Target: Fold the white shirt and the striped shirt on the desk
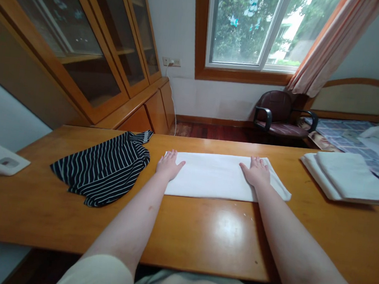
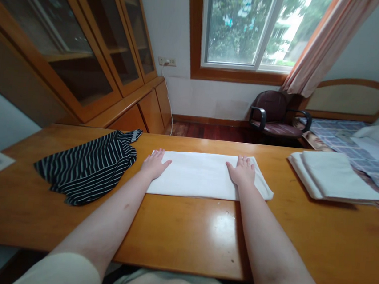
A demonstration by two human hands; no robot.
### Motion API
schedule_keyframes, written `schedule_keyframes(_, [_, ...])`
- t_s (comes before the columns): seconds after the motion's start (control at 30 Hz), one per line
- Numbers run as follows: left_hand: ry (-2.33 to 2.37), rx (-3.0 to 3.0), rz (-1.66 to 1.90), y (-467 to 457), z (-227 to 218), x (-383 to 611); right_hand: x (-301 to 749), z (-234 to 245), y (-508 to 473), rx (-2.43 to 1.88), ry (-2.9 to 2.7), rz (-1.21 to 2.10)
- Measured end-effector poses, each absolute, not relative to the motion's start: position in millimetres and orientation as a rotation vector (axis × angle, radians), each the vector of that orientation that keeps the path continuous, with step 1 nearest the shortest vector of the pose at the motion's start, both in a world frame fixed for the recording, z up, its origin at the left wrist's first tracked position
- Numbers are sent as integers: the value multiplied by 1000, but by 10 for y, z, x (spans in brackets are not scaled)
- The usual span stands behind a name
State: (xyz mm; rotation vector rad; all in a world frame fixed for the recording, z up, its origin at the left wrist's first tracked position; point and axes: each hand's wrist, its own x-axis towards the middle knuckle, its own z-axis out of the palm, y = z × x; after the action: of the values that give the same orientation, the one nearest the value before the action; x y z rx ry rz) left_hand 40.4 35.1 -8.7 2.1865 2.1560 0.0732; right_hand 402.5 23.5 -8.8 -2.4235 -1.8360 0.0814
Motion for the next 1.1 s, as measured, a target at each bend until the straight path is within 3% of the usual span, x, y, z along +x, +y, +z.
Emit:
schedule_keyframes(0.5, [2276,2072,51,388,-117,362,4150,-91,234,-2386,-1971,107])
schedule_keyframes(1.1, [2271,2068,76,353,-97,388,4264,-89,213,-2509,-1716,88])
